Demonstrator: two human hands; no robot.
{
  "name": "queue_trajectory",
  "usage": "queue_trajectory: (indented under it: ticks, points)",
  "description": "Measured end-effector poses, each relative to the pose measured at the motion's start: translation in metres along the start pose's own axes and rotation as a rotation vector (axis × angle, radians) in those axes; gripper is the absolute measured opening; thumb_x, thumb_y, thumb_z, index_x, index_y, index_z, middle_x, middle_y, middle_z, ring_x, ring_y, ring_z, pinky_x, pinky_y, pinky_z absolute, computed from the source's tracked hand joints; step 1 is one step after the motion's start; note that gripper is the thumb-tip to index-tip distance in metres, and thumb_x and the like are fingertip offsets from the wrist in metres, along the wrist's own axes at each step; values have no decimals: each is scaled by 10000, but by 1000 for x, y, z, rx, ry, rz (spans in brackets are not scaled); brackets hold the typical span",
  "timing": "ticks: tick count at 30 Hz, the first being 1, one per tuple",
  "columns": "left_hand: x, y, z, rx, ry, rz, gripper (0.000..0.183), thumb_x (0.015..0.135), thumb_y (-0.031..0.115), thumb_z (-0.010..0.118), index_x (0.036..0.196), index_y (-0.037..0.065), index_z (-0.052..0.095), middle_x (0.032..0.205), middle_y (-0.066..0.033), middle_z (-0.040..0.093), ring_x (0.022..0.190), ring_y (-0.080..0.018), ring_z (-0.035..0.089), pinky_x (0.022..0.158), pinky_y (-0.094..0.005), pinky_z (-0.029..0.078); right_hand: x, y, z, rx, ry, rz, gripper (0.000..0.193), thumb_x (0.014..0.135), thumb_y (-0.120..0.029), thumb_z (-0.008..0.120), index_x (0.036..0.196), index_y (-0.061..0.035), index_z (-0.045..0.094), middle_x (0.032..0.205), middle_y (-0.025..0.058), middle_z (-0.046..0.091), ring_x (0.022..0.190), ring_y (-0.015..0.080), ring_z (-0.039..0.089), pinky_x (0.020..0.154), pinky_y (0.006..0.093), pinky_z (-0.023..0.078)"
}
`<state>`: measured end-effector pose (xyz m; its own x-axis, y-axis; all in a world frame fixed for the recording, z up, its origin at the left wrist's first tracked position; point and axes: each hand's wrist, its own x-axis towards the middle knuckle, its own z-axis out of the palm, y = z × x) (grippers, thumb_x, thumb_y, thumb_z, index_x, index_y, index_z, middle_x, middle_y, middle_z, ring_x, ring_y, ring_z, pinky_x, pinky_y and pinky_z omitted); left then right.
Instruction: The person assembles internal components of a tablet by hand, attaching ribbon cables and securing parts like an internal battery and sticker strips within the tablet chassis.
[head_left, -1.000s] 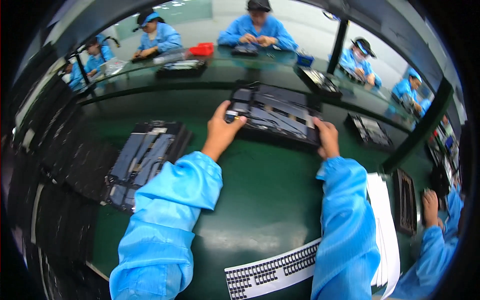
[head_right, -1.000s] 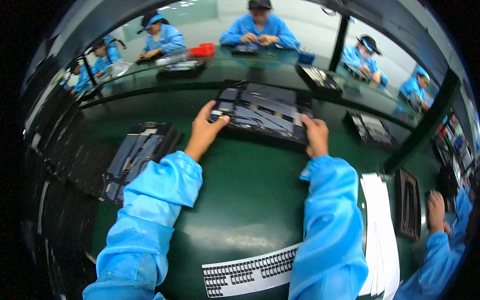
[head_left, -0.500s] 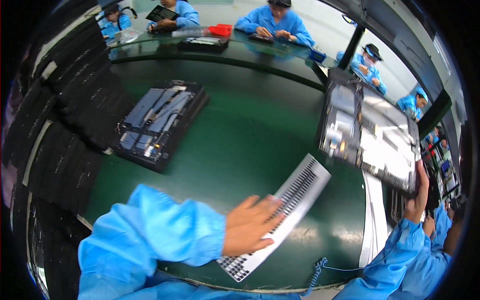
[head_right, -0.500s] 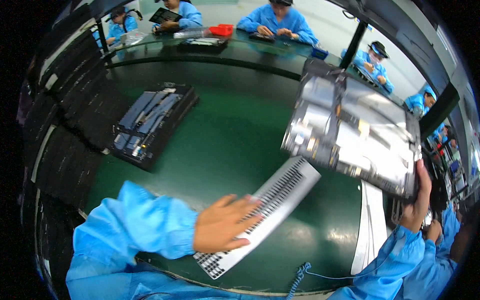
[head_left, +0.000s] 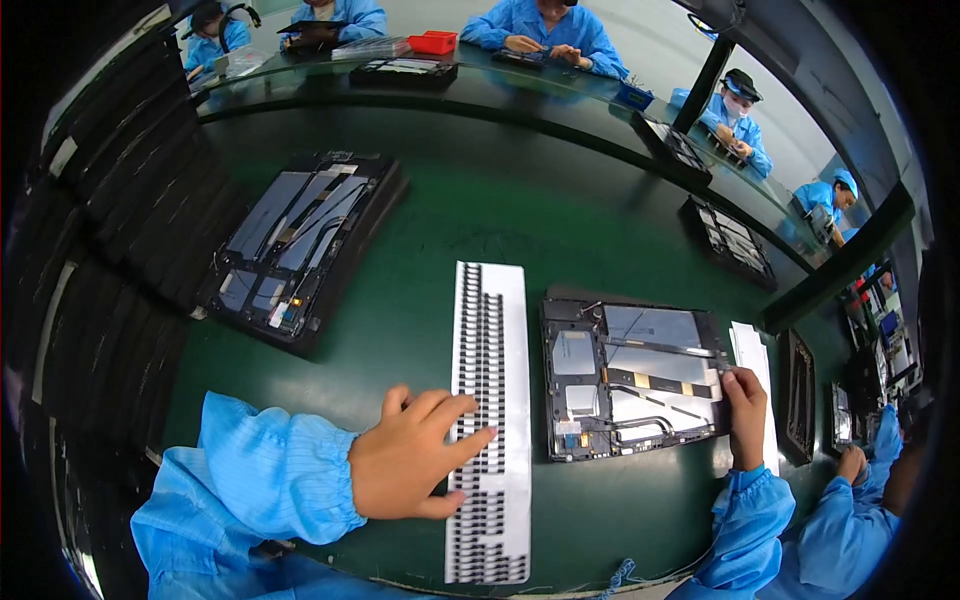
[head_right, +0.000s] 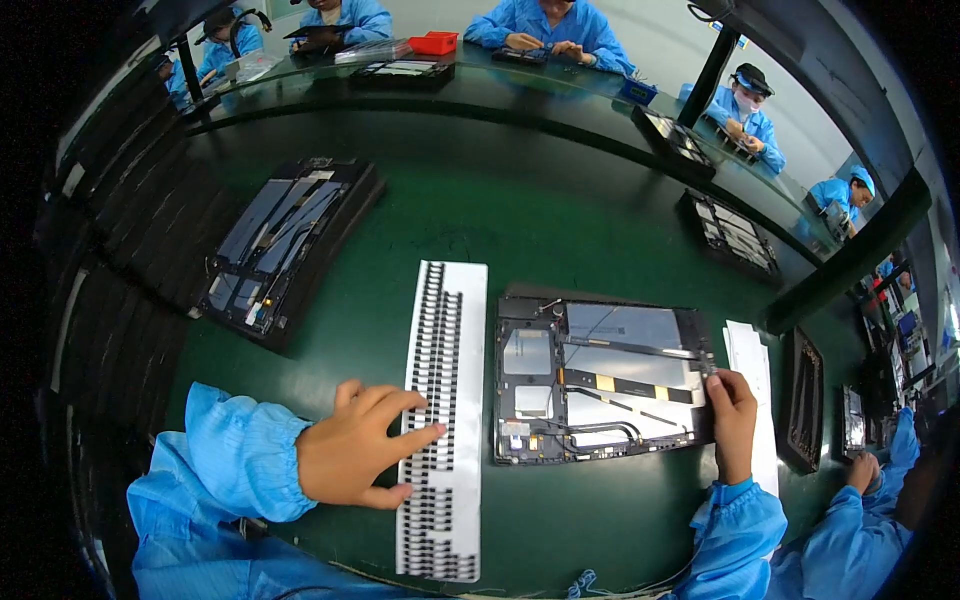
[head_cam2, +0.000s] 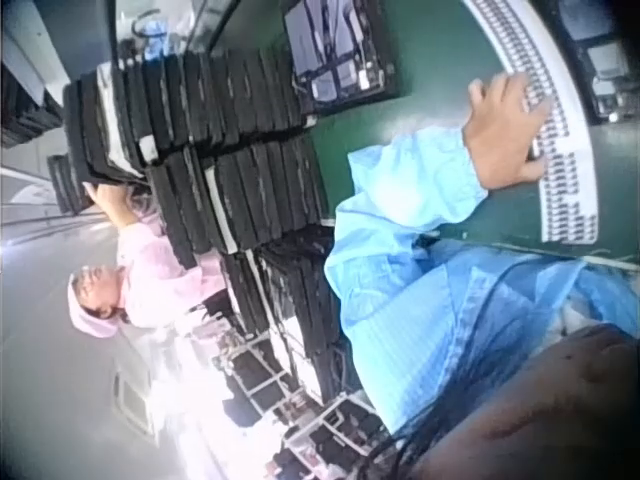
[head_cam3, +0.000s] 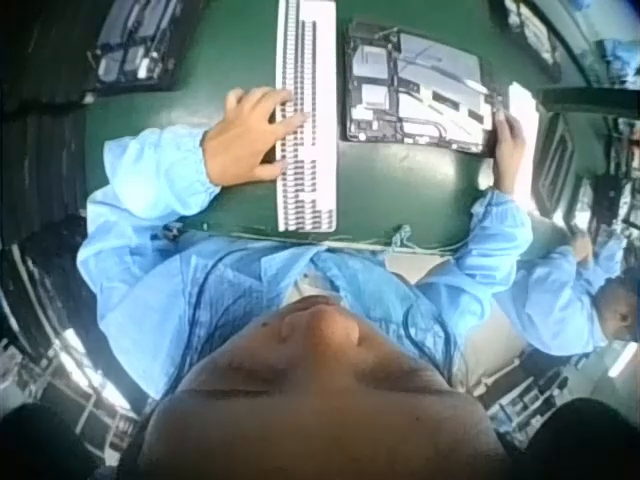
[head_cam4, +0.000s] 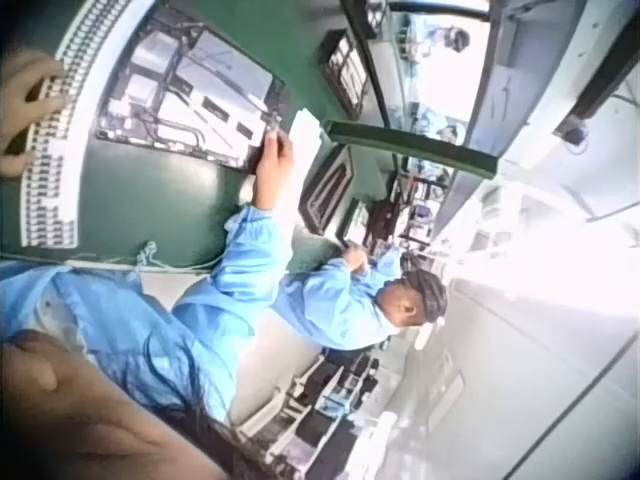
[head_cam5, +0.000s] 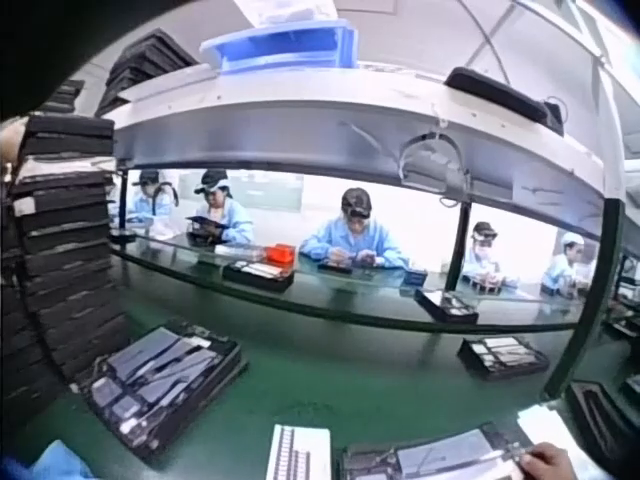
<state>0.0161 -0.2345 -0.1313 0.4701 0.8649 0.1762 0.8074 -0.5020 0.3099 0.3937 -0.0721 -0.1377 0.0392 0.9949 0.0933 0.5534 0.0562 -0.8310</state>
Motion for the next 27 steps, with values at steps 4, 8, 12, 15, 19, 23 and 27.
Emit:
queue_trajectory:
  ticks: [4, 8, 12, 15, 19, 23, 27]
  points:
    - [7, -8, -15, -31, -115, 97, 569, 646, 314, 674, 1129, 69, 498, 1090, -158, 450, 986, -273, 426, 736, -396, 286, -3, -32, 6, -338, 96, -368, 135, 736, -51, 548, 850, 18, 571, 937, 130, 554, 872, 239, 540, 755, 287, 423]
    - [41, -16, -20, -148, 34, -44, 504, 705, 197, 637, 1154, 33, 477, 1096, -182, 457, 969, -284, 467, 766, -407, 308, -20, -122, 66, -227, -108, -527, 96, 665, 4, 605, 761, 0, 602, 825, 133, 579, 814, 254, 542, 737, 343, 416]
    - [65, -48, 14, -11, 365, -3, 498, 659, 133, 644, 1092, -52, 480, 1070, -190, 467, 1015, -327, 459, 851, -407, 345, -14, -150, 161, -347, -135, -875, 12, 615, -51, 619, 627, -45, 617, 737, 64, 539, 764, 251, 474, 717, 347, 355]
    - [63, -50, 22, -39, 327, -22, 480, 632, 147, 662, 1039, -58, 512, 1077, -195, 464, 1014, -323, 458, 832, -398, 362, -8, -138, 194, -447, -113, -913, 30, 601, -38, 602, 592, -12, 613, 824, 81, 554, 854, 262, 464, 755, 378, 329]
    - [64, -48, 17, -26, 306, -28, 484, 640, 152, 656, 1046, -64, 504, 1075, -196, 465, 1020, -327, 453, 845, -404, 356, -8, -138, 205, -460, -120, -915, 61, 596, -37, 590, 609, 18, 611, 889, 106, 559, 910, 275, 455, 774, 394, 307]
    - [66, -48, 15, -52, 285, -37, 495, 648, 147, 649, 1064, -65, 485, 1087, -201, 458, 1030, -331, 447, 859, -408, 351, -2, -138, 208, -379, -156, -823, 74, 600, -65, 596, 621, 6, 597, 901, 97, 568, 905, 269, 464, 779, 381, 306]
    - [67, -49, 18, -45, 298, -46, 452, 637, 126, 662, 1024, -56, 515, 1080, -196, 467, 1036, -312, 449, 862, -399, 349, 1, -151, 162, -60, -232, -602, 73, 625, -70, 591, 621, 1, 572, 928, 124, 579, 918, 265, 496, 813, 356, 353]
